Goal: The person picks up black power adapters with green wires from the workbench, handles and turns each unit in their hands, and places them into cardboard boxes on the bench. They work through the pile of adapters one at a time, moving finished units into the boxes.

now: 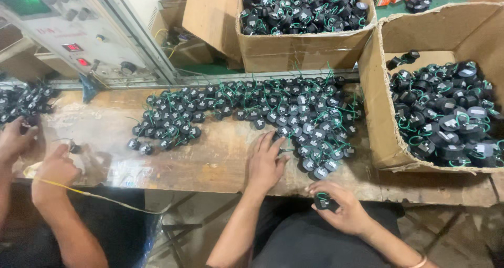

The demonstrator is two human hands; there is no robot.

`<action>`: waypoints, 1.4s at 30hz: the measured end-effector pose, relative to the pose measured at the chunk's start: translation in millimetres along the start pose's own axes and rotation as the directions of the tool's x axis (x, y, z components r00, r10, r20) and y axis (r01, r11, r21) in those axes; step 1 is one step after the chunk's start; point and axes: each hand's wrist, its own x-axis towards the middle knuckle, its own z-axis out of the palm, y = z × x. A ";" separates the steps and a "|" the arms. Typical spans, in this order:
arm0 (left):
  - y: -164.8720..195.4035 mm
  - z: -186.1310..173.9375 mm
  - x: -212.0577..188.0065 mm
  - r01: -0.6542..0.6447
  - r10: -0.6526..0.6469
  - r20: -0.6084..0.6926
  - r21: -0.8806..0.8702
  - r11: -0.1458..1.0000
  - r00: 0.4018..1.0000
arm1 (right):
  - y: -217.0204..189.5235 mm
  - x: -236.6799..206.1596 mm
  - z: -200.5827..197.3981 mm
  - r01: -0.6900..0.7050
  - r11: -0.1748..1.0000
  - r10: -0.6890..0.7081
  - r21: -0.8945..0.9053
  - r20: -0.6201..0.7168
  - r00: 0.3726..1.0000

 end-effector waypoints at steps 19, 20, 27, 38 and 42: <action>-28.2 7.2 -48.9 0.280 -0.565 -0.022 -0.852 0.442 0.825 | 28.7 -10.3 10.4 -0.341 0.862 0.366 0.375 0.004 0.931; -25.7 10.0 -50.9 0.285 -0.498 -0.023 -0.797 0.533 0.867 | 30.5 -10.0 11.6 -0.375 0.812 0.409 0.447 0.021 0.912; -24.6 27.2 -44.3 0.291 -0.333 0.116 -0.787 0.544 0.936 | 23.5 -8.3 13.5 -0.404 0.826 0.400 0.393 0.096 0.911; 44.8 -4.7 -41.3 0.009 0.202 0.149 -0.827 0.563 0.968 | 41.3 -17.5 25.9 -0.643 0.691 0.565 0.331 0.306 0.766; 59.0 4.0 -34.2 -0.113 0.209 0.050 -0.709 0.696 0.977 | 48.5 -23.7 21.0 -0.522 0.796 0.460 0.307 0.256 0.851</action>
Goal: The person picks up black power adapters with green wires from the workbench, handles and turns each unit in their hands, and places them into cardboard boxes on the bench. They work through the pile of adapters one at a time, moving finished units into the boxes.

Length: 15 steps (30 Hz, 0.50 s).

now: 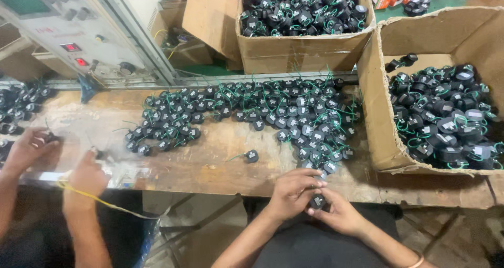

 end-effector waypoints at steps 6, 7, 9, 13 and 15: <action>-10.0 -12.9 -15.9 0.012 0.003 0.155 -0.096 0.995 0.988 | -10.8 -2.2 -6.0 0.060 0.993 -0.068 -0.101 -0.084 0.994; -11.1 -14.6 -17.5 0.003 0.015 0.180 -0.100 0.995 0.983 | -13.4 -1.8 -4.6 -0.128 0.981 0.108 -0.143 -0.143 0.984; -11.5 -12.8 -18.8 0.076 -0.060 0.145 -0.103 0.992 0.988 | -18.1 -0.4 -2.5 -0.136 0.949 0.089 -0.285 -0.173 0.981; -3.4 3.8 -19.9 0.415 -0.436 0.003 -0.312 0.855 0.900 | -25.6 0.7 -1.5 0.190 0.883 -0.219 -0.429 -0.020 0.975; -1.5 4.1 -21.5 0.353 -0.368 -0.019 -0.242 0.904 0.930 | -28.8 0.0 -0.5 0.203 0.903 -0.216 -0.379 0.007 0.976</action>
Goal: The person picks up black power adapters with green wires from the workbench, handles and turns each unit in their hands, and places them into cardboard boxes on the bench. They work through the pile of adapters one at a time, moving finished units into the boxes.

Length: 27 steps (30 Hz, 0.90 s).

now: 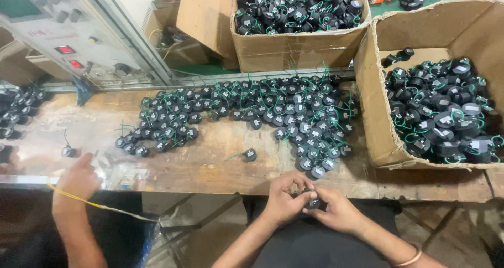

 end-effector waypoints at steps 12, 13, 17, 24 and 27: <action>-30.4 -92.3 -7.1 0.108 0.076 -0.728 0.203 0.973 0.681 | -7.9 -2.3 -10.7 0.143 0.979 -0.130 0.143 -0.092 0.987; -32.8 -94.8 -6.4 0.228 0.021 -0.761 0.220 0.949 0.648 | -7.9 -2.4 -8.8 0.072 0.977 -0.059 0.199 -0.072 0.996; -38.9 -90.7 4.5 0.276 0.106 -0.563 0.550 0.788 0.819 | -9.7 -2.5 1.0 -0.121 0.822 0.100 0.557 0.067 0.993; -26.6 -83.7 21.3 0.300 0.129 -0.632 0.524 0.797 0.764 | -6.1 -4.7 -7.0 0.186 0.962 -0.198 0.200 0.039 0.980; -24.3 -84.0 24.5 0.343 0.136 -0.589 0.626 0.700 0.797 | -4.9 -4.3 -8.6 0.071 0.940 -0.093 0.335 0.049 0.994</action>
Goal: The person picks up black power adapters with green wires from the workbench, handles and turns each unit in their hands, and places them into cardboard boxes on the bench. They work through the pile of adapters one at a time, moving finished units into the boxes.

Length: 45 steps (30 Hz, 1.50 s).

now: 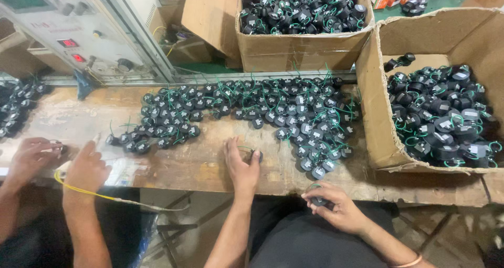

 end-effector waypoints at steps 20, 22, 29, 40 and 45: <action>3.4 6.3 -35.6 0.380 -0.011 0.382 -0.915 0.134 0.924 | 12.9 1.6 -0.4 -0.087 0.985 0.061 -0.152 -0.171 0.983; 17.5 2.6 -47.0 0.413 0.146 0.421 -0.907 0.085 0.895 | 16.5 1.9 0.0 -0.024 0.970 -0.010 -0.243 -0.138 0.990; 52.2 12.4 -63.4 0.125 0.471 0.436 -0.822 0.556 0.767 | 37.3 -5.1 12.5 -0.166 0.966 0.163 -0.200 -0.029 0.986; 53.5 4.4 -56.1 -0.063 0.528 0.427 -0.731 0.680 0.734 | 8.1 6.1 6.0 -0.037 0.886 -0.104 -0.462 -0.276 0.956; 60.7 19.6 -71.3 0.346 0.206 0.585 -0.688 0.638 0.784 | 5.4 6.2 9.7 -0.080 0.870 -0.066 -0.487 -0.276 0.959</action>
